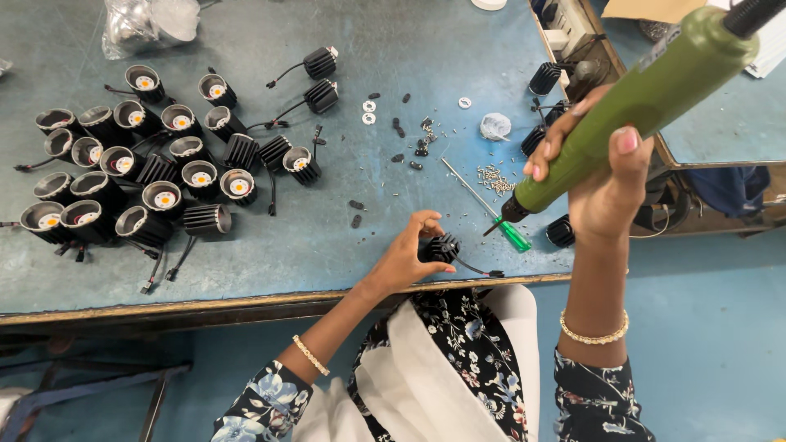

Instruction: The person assembles a lighting component by inserting wires into a black housing, positioning a circuit board, and securing the assembly using a manual screwdriver and a powered screwdriver.

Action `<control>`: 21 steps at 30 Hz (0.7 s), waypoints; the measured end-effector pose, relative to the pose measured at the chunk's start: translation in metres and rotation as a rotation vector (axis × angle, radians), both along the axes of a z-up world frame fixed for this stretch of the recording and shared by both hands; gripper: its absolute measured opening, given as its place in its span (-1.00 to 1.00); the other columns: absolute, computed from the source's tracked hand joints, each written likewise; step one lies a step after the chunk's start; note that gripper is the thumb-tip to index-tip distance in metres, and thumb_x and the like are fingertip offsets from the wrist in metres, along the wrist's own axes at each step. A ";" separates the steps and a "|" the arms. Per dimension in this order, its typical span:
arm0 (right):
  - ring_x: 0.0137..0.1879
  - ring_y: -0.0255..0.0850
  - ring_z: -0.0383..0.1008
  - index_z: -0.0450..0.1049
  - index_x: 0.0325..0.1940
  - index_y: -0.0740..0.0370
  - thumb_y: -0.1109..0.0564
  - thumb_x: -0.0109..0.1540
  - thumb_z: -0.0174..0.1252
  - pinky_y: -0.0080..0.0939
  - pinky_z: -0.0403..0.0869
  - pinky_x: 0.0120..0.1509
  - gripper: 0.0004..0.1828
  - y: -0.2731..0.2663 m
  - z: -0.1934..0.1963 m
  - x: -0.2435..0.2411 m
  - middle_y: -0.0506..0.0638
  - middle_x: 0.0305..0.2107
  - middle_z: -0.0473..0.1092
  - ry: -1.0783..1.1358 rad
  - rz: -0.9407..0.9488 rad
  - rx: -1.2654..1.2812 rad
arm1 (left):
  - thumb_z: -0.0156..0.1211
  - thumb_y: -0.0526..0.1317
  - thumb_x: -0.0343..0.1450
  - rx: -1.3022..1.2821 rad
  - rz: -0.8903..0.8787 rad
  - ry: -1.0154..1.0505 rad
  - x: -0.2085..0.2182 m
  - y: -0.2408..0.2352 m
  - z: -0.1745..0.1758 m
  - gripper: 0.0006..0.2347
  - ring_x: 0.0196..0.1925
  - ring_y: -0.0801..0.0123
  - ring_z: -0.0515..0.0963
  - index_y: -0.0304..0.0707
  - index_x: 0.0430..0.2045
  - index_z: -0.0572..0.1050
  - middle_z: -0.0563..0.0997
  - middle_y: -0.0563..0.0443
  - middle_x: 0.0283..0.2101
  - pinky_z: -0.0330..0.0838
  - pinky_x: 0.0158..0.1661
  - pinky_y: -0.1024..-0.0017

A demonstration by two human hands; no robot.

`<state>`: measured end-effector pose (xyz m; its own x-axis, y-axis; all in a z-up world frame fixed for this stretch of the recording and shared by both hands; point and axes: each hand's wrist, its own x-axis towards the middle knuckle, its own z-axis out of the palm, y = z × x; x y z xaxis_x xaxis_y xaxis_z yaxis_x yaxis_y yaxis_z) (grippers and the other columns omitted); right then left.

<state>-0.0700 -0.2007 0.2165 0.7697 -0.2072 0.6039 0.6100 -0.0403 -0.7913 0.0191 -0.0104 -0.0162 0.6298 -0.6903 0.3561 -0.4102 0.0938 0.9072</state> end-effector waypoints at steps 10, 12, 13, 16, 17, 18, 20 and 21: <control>-0.14 -0.21 0.44 0.35 -0.03 0.34 -0.07 0.59 0.06 -0.24 0.44 0.01 -0.62 -0.036 -0.102 -0.031 0.05 -0.22 0.43 0.045 -0.672 -0.052 | 0.49 -0.24 0.28 -0.027 0.072 -0.083 -0.013 0.009 0.014 -0.60 0.17 0.18 0.63 -0.29 -0.04 0.49 0.63 -0.10 0.10 0.48 0.19 0.30; -0.14 -0.22 0.45 0.47 0.02 0.31 -0.04 0.45 0.13 -0.23 0.43 -0.04 -0.68 -0.039 -0.146 -0.039 0.02 -0.22 0.48 0.415 -0.841 -0.324 | 0.48 -0.25 0.28 -0.040 0.104 -0.107 -0.017 0.011 0.017 -0.64 0.17 0.14 0.61 -0.32 -0.10 0.51 0.63 -0.15 0.12 0.46 0.17 0.31; -0.09 -0.22 0.48 0.52 0.03 0.29 0.03 0.39 0.19 -0.22 0.45 0.00 -0.72 -0.042 -0.166 -0.041 0.03 -0.18 0.49 0.478 -0.841 -0.568 | 0.47 -0.25 0.27 -0.048 0.121 -0.117 -0.018 0.012 0.018 -0.67 0.17 0.12 0.60 -0.33 -0.14 0.52 0.62 -0.17 0.13 0.46 0.16 0.32; -0.09 -0.15 0.44 0.53 0.05 0.24 0.09 0.21 0.31 -0.12 0.45 -0.14 -0.65 -0.046 -0.213 -0.046 0.08 -0.14 0.41 0.501 -0.835 -0.705 | 0.46 -0.24 0.30 -0.097 0.096 -0.070 -0.014 0.012 0.020 -0.72 0.16 0.17 0.63 -0.33 -0.19 0.56 0.65 -0.16 0.07 0.46 0.15 0.34; -0.08 -0.10 0.42 0.53 0.06 0.25 0.11 0.21 0.34 -0.08 0.43 -0.08 -0.63 -0.048 -0.221 -0.049 0.10 -0.13 0.41 0.448 -0.881 -0.816 | 0.42 -0.24 0.33 -0.103 0.074 -0.014 -0.013 0.012 0.019 -0.75 0.15 0.18 0.64 -0.34 -0.19 0.57 0.66 -0.16 0.05 0.46 0.15 0.34; -0.07 -0.05 0.39 0.54 0.08 0.26 0.13 0.20 0.37 -0.04 0.41 -0.02 -0.62 -0.049 -0.227 -0.050 0.12 -0.12 0.40 0.390 -0.924 -0.924 | 0.39 -0.25 0.36 -0.108 0.052 0.040 -0.012 0.012 0.019 -0.78 0.14 0.18 0.64 -0.35 -0.20 0.58 0.67 -0.16 0.04 0.45 0.16 0.34; -0.11 -0.11 0.39 0.56 0.03 0.20 0.15 0.22 0.37 -0.07 0.40 -0.02 -0.69 -0.052 -0.230 -0.046 0.07 -0.18 0.41 0.432 -0.925 -0.893 | 0.33 -0.25 0.40 -0.108 0.028 0.123 -0.010 0.011 0.017 -0.82 0.12 0.22 0.65 -0.35 -0.20 0.60 0.68 -0.14 0.04 0.45 0.16 0.36; -0.13 -0.14 0.40 0.56 0.01 0.18 0.17 0.23 0.38 -0.08 0.40 -0.02 -0.72 -0.052 -0.229 -0.044 0.04 -0.21 0.41 0.453 -0.927 -0.877 | 0.31 -0.24 0.42 -0.103 0.024 0.152 -0.009 0.010 0.016 -0.83 0.11 0.25 0.65 -0.35 -0.20 0.60 0.68 -0.13 0.04 0.45 0.16 0.37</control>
